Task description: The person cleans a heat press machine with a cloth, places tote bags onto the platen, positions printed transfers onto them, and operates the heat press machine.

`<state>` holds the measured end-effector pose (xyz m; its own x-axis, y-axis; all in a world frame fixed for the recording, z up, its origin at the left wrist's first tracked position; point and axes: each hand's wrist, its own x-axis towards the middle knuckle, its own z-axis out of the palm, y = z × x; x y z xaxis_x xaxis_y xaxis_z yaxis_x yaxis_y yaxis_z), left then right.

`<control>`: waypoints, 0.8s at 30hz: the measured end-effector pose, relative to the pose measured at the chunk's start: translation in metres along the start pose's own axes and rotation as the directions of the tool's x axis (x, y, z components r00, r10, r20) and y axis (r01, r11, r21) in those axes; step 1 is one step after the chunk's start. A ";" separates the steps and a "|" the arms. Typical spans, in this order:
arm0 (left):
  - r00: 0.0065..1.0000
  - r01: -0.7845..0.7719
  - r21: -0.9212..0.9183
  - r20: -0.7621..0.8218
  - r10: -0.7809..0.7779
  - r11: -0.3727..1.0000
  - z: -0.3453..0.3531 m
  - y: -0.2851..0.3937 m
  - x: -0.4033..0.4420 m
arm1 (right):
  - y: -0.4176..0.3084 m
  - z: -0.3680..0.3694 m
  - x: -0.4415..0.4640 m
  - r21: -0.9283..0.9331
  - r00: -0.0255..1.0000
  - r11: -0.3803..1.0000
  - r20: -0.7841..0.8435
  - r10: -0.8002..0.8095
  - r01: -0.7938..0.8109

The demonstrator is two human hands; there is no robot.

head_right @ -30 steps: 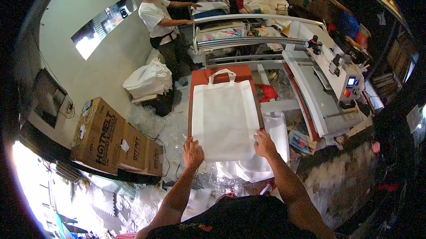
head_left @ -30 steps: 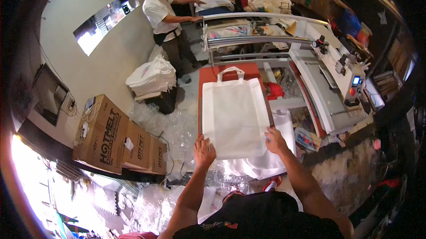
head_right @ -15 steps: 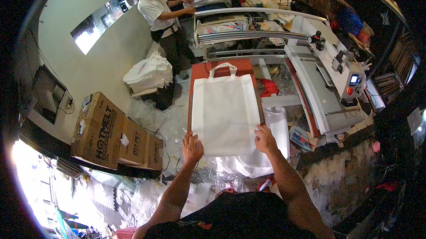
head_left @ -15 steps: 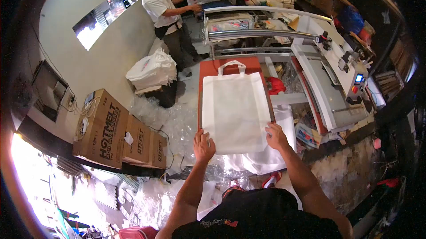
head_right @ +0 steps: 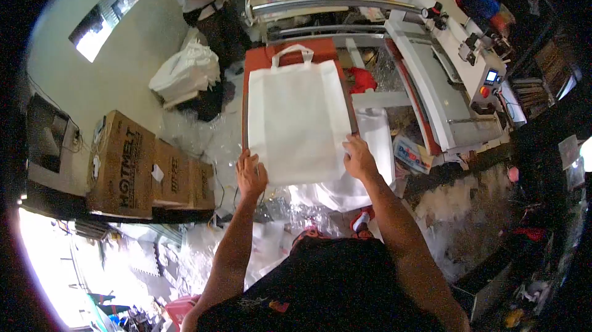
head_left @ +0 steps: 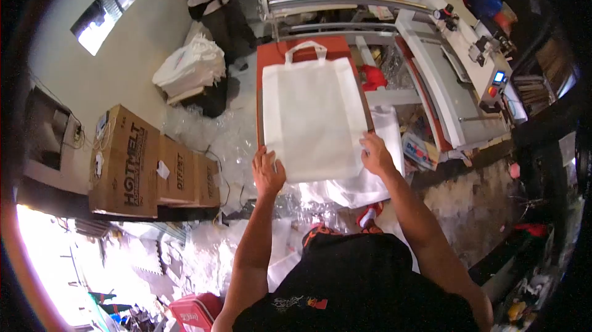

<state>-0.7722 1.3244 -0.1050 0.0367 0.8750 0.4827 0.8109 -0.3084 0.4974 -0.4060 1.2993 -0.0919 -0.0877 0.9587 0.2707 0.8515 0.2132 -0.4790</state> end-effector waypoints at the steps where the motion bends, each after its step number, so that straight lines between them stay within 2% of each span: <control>1: 1.000 -0.009 -0.009 -0.027 0.009 1.000 -0.004 0.003 0.002 | -0.001 0.000 0.000 -0.001 1.000 1.000 -0.027 -0.012 0.012; 4: 1.000 -0.008 0.003 -0.029 0.008 1.000 -0.008 0.004 -0.001 | -0.004 0.001 -0.004 0.000 1.000 1.000 -0.030 -0.007 0.007; 6: 0.999 -0.012 -0.071 -0.052 0.008 0.997 -0.002 -0.003 -0.001 | -0.007 0.000 -0.003 -0.009 0.998 1.000 -0.058 -0.019 0.018; 10: 0.998 -0.043 -0.080 -0.045 0.040 0.996 0.004 -0.014 -0.003 | -0.010 -0.001 -0.007 0.026 0.996 1.000 -0.087 0.000 0.002; 12: 0.998 -0.009 -0.136 -0.060 0.001 0.991 0.003 -0.013 -0.002 | -0.009 0.000 -0.008 0.065 0.991 0.998 -0.132 0.022 -0.014; 13: 0.988 -0.071 -0.069 -0.140 0.061 0.995 0.005 -0.017 -0.002 | -0.010 -0.001 -0.008 0.072 0.991 0.997 -0.133 0.029 -0.020; 14: 0.990 -0.077 -0.073 -0.126 0.067 0.994 0.005 -0.020 -0.002 | -0.011 -0.002 -0.007 0.073 0.990 0.997 -0.134 0.046 -0.036; 15: 0.979 0.191 -0.412 0.020 -0.200 0.891 -0.001 -0.019 -0.001 | -0.011 -0.002 -0.007 0.087 0.986 0.996 -0.162 0.039 -0.025; 16: 0.885 0.454 -0.644 0.248 -0.394 0.616 -0.004 -0.022 -0.002 | -0.013 -0.005 -0.008 0.101 0.981 0.995 -0.188 0.036 -0.017; 17: 0.803 0.575 -0.633 0.315 -0.506 0.518 -0.006 -0.029 0.002 | -0.012 -0.008 -0.010 0.103 0.981 0.994 -0.185 0.059 -0.040; 19: 0.842 0.474 -0.850 0.362 -0.400 0.230 -0.022 -0.045 -0.006 | -0.008 -0.022 -0.019 0.385 0.912 0.916 -0.328 0.248 -0.111; 20: 0.814 0.479 -0.859 0.356 -0.458 0.183 -0.032 -0.036 -0.007 | -0.004 -0.030 -0.031 0.398 0.873 0.913 -0.410 0.265 -0.090; 21: 0.781 0.476 -0.875 0.374 -0.500 0.089 -0.031 -0.051 -0.020 | 0.006 -0.034 -0.048 0.377 0.853 0.910 -0.404 0.329 -0.173; 22: 0.759 0.496 -0.864 0.382 -0.527 0.090 -0.037 -0.046 -0.029 | 0.022 -0.039 -0.069 0.356 0.831 0.900 -0.397 0.389 -0.252; 24: 0.622 0.639 -0.750 0.373 -0.688 0.170 -0.035 -0.054 -0.060 | 0.078 -0.030 -0.126 0.235 0.824 0.904 -0.376 0.423 -0.357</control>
<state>-0.8387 1.2751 -0.1359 -0.3168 0.8961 -0.3110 -0.2768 0.2262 0.9339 -0.3131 1.1898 -0.1378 0.4826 0.8095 0.3344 0.6797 -0.1053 -0.7259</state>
